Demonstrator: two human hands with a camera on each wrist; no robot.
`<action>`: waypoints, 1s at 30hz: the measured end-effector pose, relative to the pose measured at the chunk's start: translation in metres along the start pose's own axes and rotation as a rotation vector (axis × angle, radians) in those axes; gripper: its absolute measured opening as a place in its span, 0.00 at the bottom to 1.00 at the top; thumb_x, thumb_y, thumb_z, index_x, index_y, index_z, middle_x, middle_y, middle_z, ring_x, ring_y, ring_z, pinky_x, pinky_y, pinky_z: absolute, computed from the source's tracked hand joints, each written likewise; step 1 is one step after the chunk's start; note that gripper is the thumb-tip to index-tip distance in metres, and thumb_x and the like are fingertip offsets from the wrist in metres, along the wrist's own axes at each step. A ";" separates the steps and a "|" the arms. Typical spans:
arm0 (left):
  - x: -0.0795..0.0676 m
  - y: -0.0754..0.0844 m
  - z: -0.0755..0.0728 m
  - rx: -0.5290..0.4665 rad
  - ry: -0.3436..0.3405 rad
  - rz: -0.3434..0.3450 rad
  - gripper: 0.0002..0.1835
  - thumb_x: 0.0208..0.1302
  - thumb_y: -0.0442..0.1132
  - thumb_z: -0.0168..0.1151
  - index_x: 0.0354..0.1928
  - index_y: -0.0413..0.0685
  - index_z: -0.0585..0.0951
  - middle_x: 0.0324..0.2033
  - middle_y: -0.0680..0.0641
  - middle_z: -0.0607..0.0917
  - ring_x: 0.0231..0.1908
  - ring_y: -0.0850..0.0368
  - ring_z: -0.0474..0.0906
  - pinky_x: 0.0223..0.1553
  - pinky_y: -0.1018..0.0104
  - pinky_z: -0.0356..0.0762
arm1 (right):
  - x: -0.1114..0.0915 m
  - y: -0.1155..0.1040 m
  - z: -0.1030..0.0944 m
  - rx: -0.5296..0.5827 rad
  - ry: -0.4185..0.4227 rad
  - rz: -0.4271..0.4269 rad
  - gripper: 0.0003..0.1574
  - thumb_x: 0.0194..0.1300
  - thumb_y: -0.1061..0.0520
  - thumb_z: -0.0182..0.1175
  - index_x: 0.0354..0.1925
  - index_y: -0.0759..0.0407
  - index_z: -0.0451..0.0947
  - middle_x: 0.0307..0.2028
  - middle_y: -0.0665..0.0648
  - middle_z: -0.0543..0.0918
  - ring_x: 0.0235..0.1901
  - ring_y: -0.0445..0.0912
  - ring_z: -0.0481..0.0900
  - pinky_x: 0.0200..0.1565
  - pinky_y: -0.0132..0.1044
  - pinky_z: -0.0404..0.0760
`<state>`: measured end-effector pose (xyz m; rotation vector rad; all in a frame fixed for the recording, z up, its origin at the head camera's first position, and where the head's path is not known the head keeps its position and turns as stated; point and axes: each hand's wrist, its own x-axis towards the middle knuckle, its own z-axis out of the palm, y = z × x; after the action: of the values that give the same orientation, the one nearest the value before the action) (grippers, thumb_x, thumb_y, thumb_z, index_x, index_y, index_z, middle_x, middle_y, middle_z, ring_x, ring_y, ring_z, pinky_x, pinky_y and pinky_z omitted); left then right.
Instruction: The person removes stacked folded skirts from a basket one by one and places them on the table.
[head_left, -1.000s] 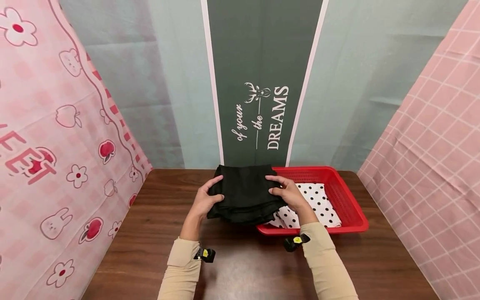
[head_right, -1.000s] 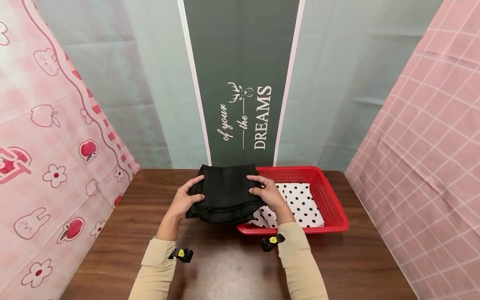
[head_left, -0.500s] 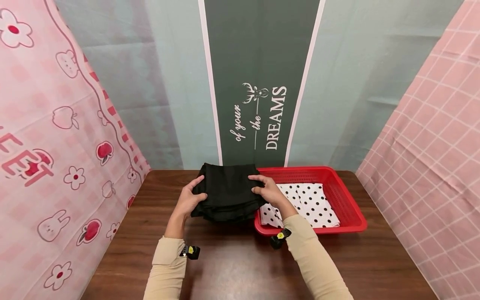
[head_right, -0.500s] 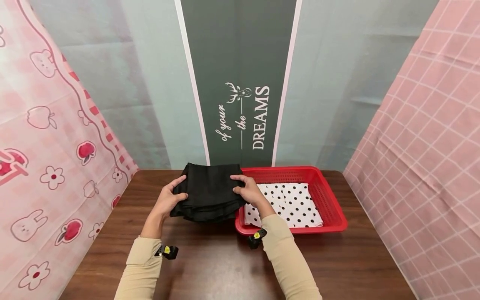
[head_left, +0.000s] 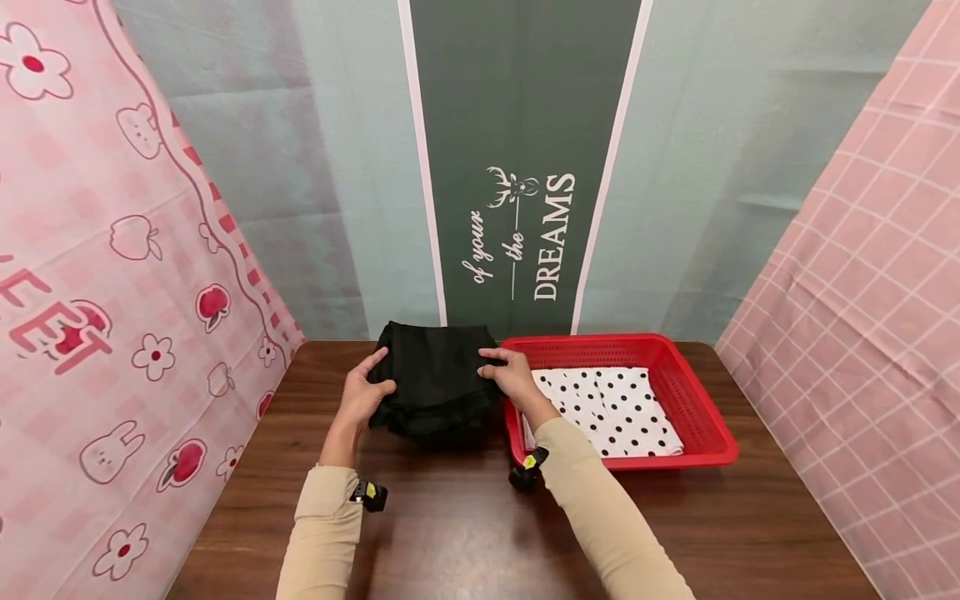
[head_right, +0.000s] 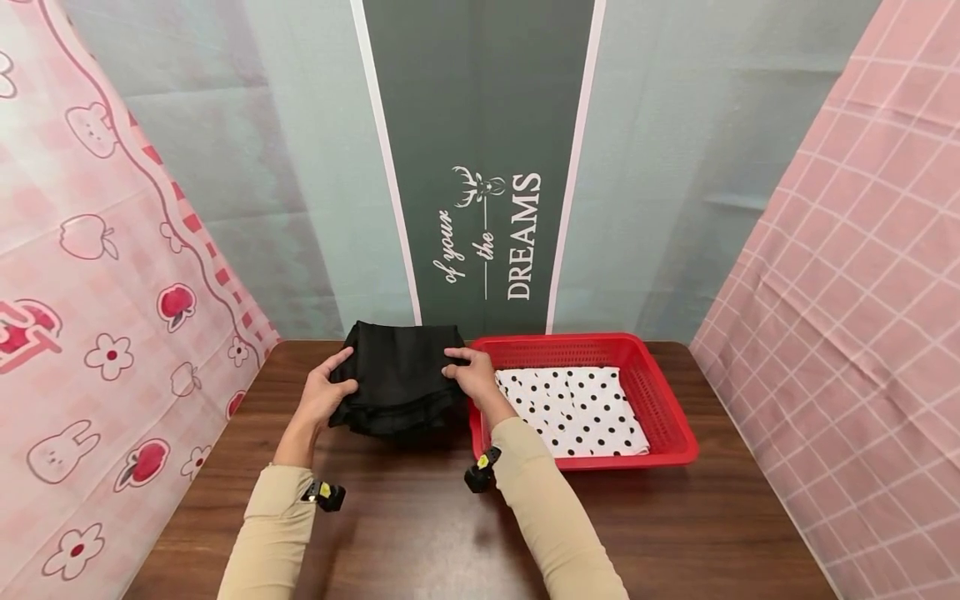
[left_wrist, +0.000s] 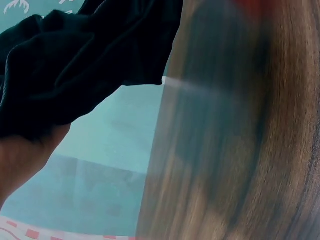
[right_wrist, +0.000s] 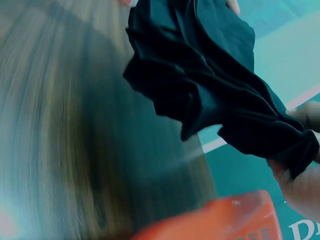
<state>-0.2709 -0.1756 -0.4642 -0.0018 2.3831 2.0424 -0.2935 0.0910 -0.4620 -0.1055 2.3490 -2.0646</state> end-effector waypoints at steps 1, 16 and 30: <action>0.002 -0.002 0.001 0.005 0.013 0.003 0.39 0.50 0.20 0.55 0.67 0.48 0.65 0.68 0.43 0.57 0.56 0.49 0.57 0.46 0.59 0.59 | 0.002 0.001 0.003 0.014 0.021 0.021 0.24 0.50 0.71 0.61 0.49 0.71 0.78 0.55 0.67 0.72 0.54 0.52 0.66 0.50 0.40 0.70; 0.029 -0.012 -0.001 0.199 0.010 -0.001 0.38 0.53 0.22 0.54 0.69 0.46 0.61 0.68 0.40 0.56 0.63 0.44 0.54 0.44 0.54 0.58 | 0.020 0.024 0.025 -0.087 0.030 0.107 0.30 0.48 0.73 0.56 0.53 0.70 0.75 0.56 0.67 0.72 0.51 0.52 0.67 0.45 0.38 0.71; 0.043 -0.039 0.007 0.213 0.204 0.005 0.31 0.50 0.24 0.57 0.61 0.43 0.72 0.61 0.37 0.68 0.58 0.43 0.62 0.54 0.51 0.62 | 0.015 0.033 0.043 -0.242 0.028 0.089 0.29 0.53 0.73 0.53 0.56 0.66 0.74 0.55 0.66 0.73 0.49 0.52 0.68 0.39 0.38 0.69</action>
<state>-0.3133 -0.1741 -0.5036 -0.2145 2.7117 1.8613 -0.3080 0.0520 -0.4999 0.0253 2.5593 -1.7486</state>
